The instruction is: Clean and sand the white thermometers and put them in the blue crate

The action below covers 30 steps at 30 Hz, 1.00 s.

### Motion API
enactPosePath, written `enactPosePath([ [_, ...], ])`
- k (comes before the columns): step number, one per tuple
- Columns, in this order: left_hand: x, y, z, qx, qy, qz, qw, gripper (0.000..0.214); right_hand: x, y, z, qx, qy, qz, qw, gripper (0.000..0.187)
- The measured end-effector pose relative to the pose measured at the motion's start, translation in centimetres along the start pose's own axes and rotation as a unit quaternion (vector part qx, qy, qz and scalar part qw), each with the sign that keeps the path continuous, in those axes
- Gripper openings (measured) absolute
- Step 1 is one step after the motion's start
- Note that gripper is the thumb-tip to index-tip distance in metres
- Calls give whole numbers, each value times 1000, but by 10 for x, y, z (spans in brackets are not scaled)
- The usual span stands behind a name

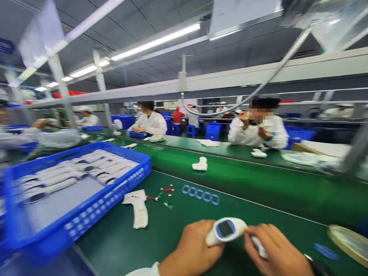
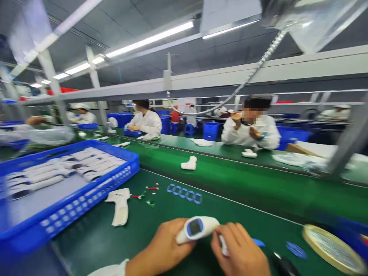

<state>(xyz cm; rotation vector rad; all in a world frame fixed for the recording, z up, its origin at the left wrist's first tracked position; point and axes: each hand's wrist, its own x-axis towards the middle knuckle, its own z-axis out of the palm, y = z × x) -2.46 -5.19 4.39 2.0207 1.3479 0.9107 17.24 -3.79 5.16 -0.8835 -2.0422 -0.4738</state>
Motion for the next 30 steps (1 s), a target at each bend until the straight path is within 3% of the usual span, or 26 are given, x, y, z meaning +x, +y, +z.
enactPosePath([
  [5, 7, 0, 0, -90, -12, 1, 996, 26, 12, -17, -11, 57, -3, 116, 992, 16],
  [9, 8, 0, 0, -114, -10, -30, 993, 22, 10, -28, -13, 172, -23, 232, 957, 18],
  [11, 8, 1, -1, -114, 6, -37, 993, 21, 9, -33, -13, 246, -36, 302, 920, 20],
  [14, 7, 0, -2, -108, 18, -27, 994, 22, 10, -38, -10, 363, -65, 407, 835, 26],
  [18, 5, -3, -1, -85, 11, 9, 996, 24, 13, -42, -8, 451, -78, 484, 746, 34],
  [22, 4, -5, 0, -27, 11, 37, 999, 26, 12, -41, -8, 492, -84, 516, 697, 36],
  [30, 5, -9, 0, 36, 17, 78, 996, 29, 14, -39, -7, 547, -81, 551, 625, 35],
])
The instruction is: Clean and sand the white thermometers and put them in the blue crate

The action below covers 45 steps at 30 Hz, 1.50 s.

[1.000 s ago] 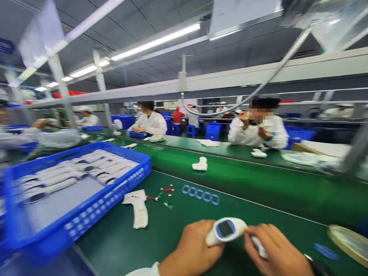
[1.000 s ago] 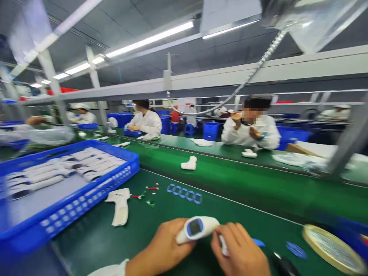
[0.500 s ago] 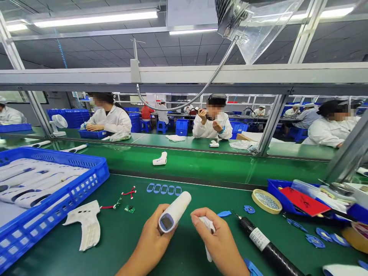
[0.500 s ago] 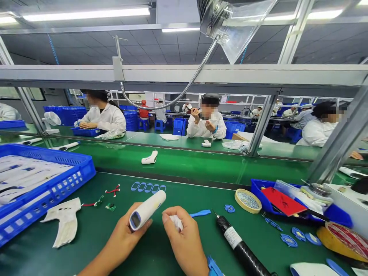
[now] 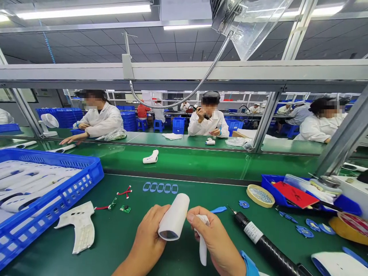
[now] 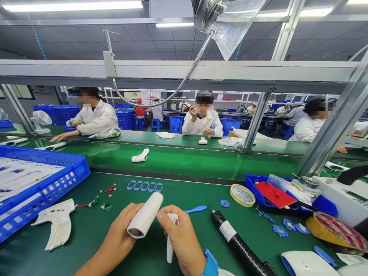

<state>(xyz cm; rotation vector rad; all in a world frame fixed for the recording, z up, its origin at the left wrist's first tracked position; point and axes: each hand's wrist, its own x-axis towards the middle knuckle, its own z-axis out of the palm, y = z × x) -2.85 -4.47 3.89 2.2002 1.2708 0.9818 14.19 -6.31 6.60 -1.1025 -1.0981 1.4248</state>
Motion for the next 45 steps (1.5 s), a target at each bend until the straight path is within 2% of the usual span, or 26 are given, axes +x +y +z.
enactPosePath([
  [5, -2, -2, 4, 23, 47, 32, 998, 34, 2, 3, -1, 30, -6, 22, 999, 34],
  [9, -3, -2, 6, 24, 45, 22, 998, 35, 0, 0, 0, 47, -8, 16, 999, 27],
  [14, -1, -4, 4, -37, 16, -29, 999, 32, -2, -6, 0, 38, -4, -18, 999, 24],
  [18, 3, 0, 1, -142, -25, -115, 983, 32, -3, -6, -3, -72, 20, -72, 995, 24],
  [20, 4, 5, 1, -195, -46, -158, 967, 38, -4, -6, -6, -167, 42, -154, 973, 20],
  [23, 4, 12, -1, -238, -74, -177, 952, 39, -5, -6, -10, -293, 70, -311, 902, 13],
  [25, 2, 16, -1, -240, -98, -174, 950, 36, -5, -5, -11, -338, 71, -375, 860, 11],
  [27, 1, 19, -2, -239, -121, -167, 949, 33, -4, -4, -13, -362, 68, -400, 839, 9],
  [33, 1, 21, -1, -231, -142, -133, 953, 37, -1, 1, -14, -429, 51, -405, 806, 12],
  [35, 2, 21, -2, -230, -144, -119, 955, 38, -3, 1, -13, -433, 40, -395, 809, 13],
  [40, 4, 21, -5, -227, -150, -124, 954, 36, -7, -1, -9, -370, 13, -317, 873, 16],
  [45, 6, 17, -8, -242, -157, -111, 951, 43, -9, -4, -8, -321, 0, -271, 908, 18],
])
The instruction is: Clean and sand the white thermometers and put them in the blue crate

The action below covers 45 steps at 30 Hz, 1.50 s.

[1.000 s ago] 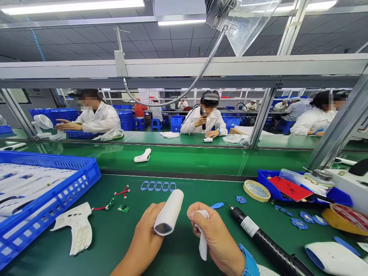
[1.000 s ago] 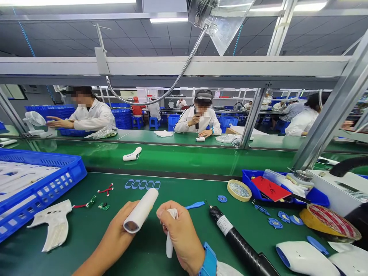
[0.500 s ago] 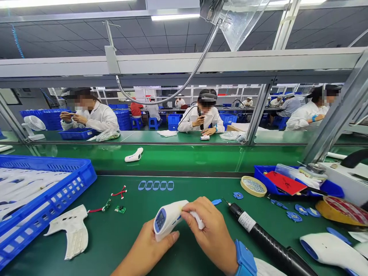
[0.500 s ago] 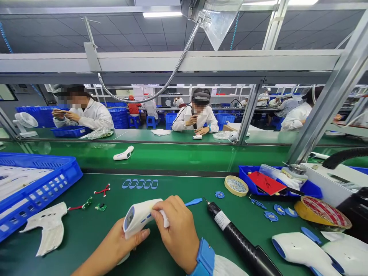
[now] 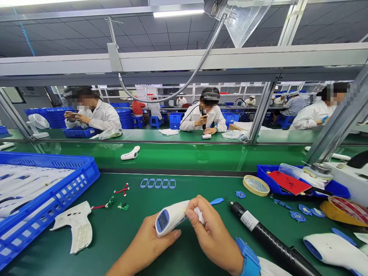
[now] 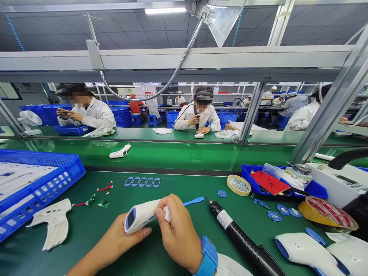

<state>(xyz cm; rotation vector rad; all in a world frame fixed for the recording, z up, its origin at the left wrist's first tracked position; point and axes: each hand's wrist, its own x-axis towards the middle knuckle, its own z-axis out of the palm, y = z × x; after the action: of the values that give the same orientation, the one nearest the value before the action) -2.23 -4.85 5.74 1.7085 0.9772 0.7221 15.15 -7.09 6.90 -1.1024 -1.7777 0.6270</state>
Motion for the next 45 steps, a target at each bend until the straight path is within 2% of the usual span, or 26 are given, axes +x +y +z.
enactPosePath([
  [10, 1, -4, -9, -3, -21, -13, 1000, 36, 2, -8, -5, 81, -34, 108, 990, 27],
  [17, 0, -5, -9, -57, -20, -15, 998, 48, 7, -6, -6, 219, -12, 183, 958, 32],
  [22, 2, -10, -8, -72, -17, -10, 997, 47, 6, -8, -3, 290, -3, 204, 935, 33],
  [27, 2, -11, -6, -80, -8, -16, 997, 46, 5, -9, -1, 336, 6, 194, 921, 31],
  [33, 1, -10, -7, -78, 1, -21, 997, 43, 8, -10, -3, 345, 6, 192, 919, 31],
  [36, 0, -11, -7, -77, 30, -29, 996, 42, 9, -10, -6, 320, 11, 192, 928, 33],
  [39, 0, -13, -7, -82, 78, -25, 993, 45, 5, -9, -5, 250, 6, 183, 951, 33],
  [42, 1, -14, -5, -120, 108, -9, 987, 48, -2, -8, 5, 160, -18, 111, 981, 26],
  [45, 3, -14, -1, -158, 109, 11, 981, 47, -7, -10, 17, 39, -10, -34, 999, 16],
])
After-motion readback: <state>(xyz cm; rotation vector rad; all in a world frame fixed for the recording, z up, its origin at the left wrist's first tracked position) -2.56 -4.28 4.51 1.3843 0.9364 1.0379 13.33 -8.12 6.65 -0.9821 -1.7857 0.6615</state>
